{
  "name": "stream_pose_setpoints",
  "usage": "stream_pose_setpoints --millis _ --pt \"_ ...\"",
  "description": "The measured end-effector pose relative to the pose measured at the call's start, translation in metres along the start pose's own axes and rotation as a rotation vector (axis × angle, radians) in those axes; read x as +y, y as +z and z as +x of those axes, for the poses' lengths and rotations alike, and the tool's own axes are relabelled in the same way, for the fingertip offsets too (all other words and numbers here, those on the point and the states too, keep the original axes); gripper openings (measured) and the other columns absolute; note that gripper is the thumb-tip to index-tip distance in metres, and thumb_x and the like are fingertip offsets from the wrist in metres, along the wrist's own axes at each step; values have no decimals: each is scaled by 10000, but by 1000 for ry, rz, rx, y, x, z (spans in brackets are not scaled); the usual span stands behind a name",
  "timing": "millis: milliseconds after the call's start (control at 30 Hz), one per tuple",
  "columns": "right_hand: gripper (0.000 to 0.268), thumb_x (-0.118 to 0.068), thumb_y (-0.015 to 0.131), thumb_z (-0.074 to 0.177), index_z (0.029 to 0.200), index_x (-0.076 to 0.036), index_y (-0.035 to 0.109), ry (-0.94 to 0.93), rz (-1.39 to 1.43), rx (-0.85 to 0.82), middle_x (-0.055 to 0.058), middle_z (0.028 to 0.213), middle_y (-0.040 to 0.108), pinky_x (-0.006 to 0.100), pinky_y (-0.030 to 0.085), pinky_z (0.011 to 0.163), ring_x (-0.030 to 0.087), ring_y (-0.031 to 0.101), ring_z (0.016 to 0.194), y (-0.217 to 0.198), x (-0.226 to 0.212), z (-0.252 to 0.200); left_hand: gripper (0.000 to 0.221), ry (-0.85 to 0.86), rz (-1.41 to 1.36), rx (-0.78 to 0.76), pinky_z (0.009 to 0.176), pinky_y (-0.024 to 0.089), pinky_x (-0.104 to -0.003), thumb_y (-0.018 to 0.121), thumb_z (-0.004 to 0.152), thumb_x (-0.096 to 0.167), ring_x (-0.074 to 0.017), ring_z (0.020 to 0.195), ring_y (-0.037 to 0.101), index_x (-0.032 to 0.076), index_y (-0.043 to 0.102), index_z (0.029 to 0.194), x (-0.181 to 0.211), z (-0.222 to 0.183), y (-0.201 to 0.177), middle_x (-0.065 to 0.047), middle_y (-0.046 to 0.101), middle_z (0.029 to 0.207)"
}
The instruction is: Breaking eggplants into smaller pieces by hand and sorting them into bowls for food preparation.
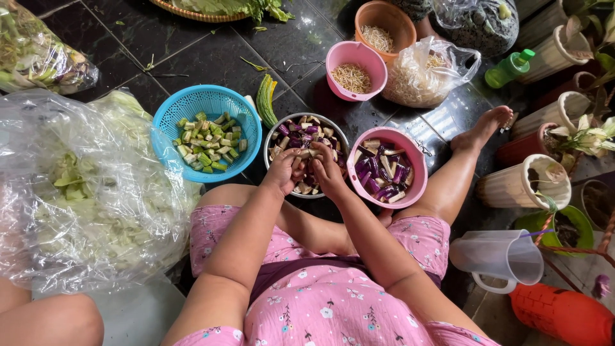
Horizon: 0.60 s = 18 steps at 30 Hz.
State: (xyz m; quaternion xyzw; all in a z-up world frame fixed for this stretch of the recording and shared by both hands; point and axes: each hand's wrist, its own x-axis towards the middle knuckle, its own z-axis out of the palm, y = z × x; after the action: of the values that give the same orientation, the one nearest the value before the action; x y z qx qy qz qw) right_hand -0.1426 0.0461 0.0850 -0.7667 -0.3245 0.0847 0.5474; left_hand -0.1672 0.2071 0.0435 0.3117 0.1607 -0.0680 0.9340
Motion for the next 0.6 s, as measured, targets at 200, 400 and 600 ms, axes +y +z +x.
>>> stream_pose_setpoints --millis 200,400,600 --pt "372 -311 354 1089 1399 -111 398 61 -69 36 170 756 637 466 469 659 341 611 662 -1 3 -1 79 8 60 26 385 242 -185 673 966 205 -116 383 374 160 695 905 -4 -2 5 -67 517 522" --pt "289 -344 418 1078 1301 -161 442 123 -143 77 229 738 637 501 452 650 445 630 688 2 6 4 98 102 170 149 416 359 -163 637 971 104 -130 477 582 142 722 940 -24 13 -8 -52 598 578" --pt "233 -308 459 1067 1222 -135 449 211 -187 115 273 739 635 553 452 638 508 626 709 10 24 6 106 134 305 225 438 433 -173 630 955 141 -129 548 644 110 730 938 -24 5 4 -41 643 621"
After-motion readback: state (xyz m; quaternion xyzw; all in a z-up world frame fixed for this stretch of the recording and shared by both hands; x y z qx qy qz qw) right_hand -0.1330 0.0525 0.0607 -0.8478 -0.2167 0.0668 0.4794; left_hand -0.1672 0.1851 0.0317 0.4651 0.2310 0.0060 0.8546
